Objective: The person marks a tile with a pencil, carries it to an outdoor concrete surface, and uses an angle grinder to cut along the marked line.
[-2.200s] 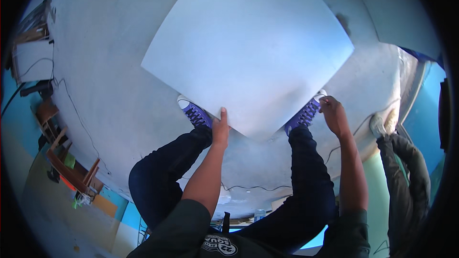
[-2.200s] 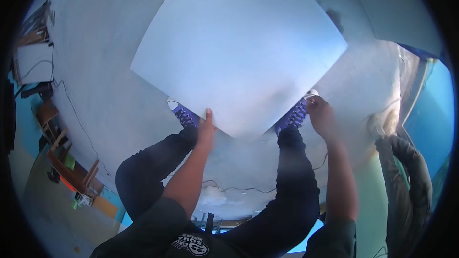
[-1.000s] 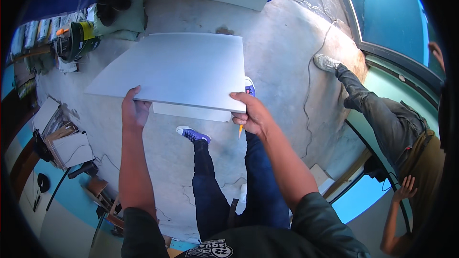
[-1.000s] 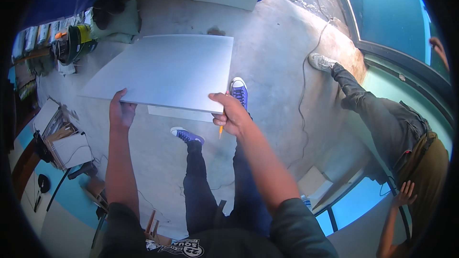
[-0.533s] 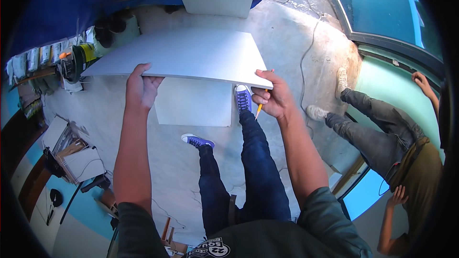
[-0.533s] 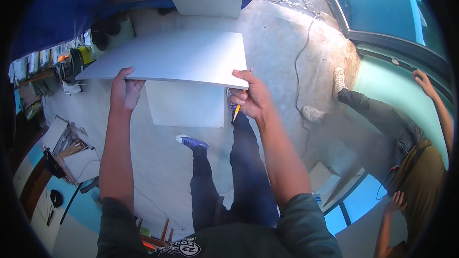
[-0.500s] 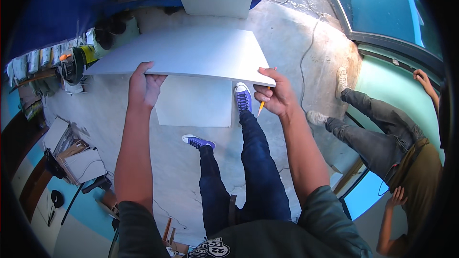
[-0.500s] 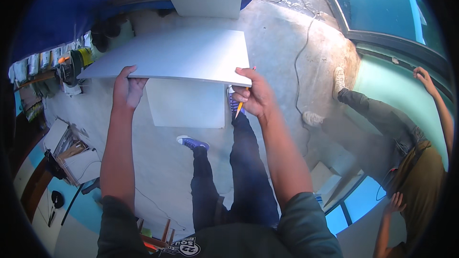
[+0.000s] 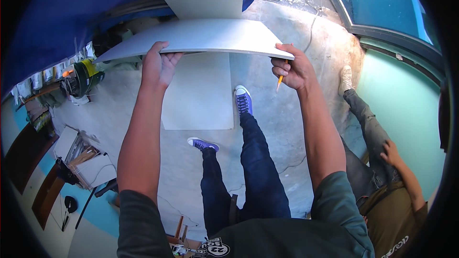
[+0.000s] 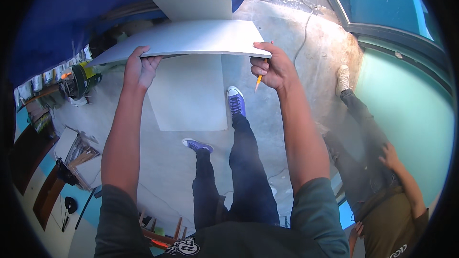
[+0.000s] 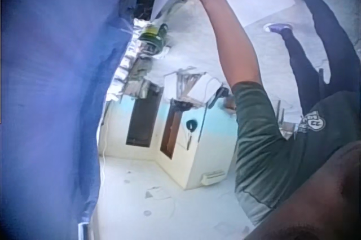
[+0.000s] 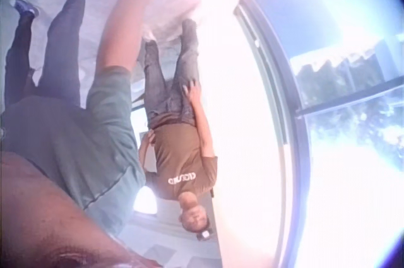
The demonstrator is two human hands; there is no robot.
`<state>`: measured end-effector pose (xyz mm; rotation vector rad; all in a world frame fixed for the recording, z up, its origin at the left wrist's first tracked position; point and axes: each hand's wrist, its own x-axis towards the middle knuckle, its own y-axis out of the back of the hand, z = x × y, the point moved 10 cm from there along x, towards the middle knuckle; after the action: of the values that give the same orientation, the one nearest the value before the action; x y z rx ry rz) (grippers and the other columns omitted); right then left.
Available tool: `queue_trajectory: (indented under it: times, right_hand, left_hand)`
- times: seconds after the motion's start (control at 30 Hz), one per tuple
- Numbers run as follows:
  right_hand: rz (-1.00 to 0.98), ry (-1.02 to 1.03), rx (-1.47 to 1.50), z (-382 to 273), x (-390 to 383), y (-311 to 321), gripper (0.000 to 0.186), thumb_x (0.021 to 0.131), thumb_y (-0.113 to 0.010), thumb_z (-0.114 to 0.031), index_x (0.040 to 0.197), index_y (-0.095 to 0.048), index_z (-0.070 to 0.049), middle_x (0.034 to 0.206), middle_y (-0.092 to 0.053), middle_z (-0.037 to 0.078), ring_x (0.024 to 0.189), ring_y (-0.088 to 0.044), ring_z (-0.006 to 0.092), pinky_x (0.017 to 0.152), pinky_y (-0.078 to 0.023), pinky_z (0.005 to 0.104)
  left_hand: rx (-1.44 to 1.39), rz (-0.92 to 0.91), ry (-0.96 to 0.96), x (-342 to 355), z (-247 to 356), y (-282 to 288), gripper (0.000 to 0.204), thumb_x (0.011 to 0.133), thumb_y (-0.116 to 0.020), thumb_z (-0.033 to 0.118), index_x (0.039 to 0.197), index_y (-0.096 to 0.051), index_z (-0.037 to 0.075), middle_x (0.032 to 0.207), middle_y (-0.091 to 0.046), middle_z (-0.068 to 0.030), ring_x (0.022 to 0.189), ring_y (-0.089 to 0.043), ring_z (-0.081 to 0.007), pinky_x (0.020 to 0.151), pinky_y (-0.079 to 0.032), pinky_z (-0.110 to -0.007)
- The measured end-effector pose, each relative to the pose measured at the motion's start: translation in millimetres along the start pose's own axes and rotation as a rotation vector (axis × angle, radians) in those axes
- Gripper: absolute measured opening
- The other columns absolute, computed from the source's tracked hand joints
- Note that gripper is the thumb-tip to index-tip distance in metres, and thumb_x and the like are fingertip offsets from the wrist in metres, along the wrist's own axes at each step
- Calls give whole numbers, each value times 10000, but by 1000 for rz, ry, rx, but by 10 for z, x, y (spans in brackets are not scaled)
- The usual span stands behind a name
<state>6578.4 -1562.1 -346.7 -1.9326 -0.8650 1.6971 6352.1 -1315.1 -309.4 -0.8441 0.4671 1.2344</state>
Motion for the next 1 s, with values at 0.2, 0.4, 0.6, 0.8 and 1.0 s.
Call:
queue_trajectory:
  times: [0.2,0.4,0.6,0.8,1.0]
  right_hand:
    - [18,-14,3,-166,104,45,131,927,-647,-122,889,-527,-88,694,-514,-3,460,-378,68,426,-294,241]
    - [10,-29,-15,-408,314,49,120,936,-633,-138,917,-531,-78,737,-548,11,462,-376,63,425,-296,242]
    - [-10,-32,-10,-633,467,-32,116,943,-610,-145,967,-533,-62,911,-645,119,458,-374,62,425,-319,233]
    - [-65,-36,-35,-960,653,-254,238,961,-548,-224,1065,-558,-10,1182,-660,278,450,-364,63,429,-332,227]
    - [-22,6,-134,-1418,883,-436,365,970,-487,-274,1173,-564,20,1218,-656,296,449,-351,67,422,-320,223]
  left_hand:
    - [25,36,25,188,-48,-85,387,874,-620,22,1223,-456,-10,1257,-538,-150,1210,-577,-303,1114,-465,-478]
    - [4,44,20,466,-36,-249,394,881,-608,17,1232,-436,-28,1260,-537,-170,1216,-578,-332,1126,-464,-491]
    - [21,54,45,698,67,-420,353,892,-589,10,1199,-427,-53,1249,-527,-221,1199,-586,-372,1097,-499,-521]
    - [90,29,37,905,337,-728,394,919,-574,52,1235,-369,-67,1308,-451,-288,1251,-533,-431,1111,-481,-536]
    - [135,-60,60,1056,535,-1134,618,918,-660,154,1367,-283,-38,1384,-408,-341,1276,-514,-496,1092,-484,-537]
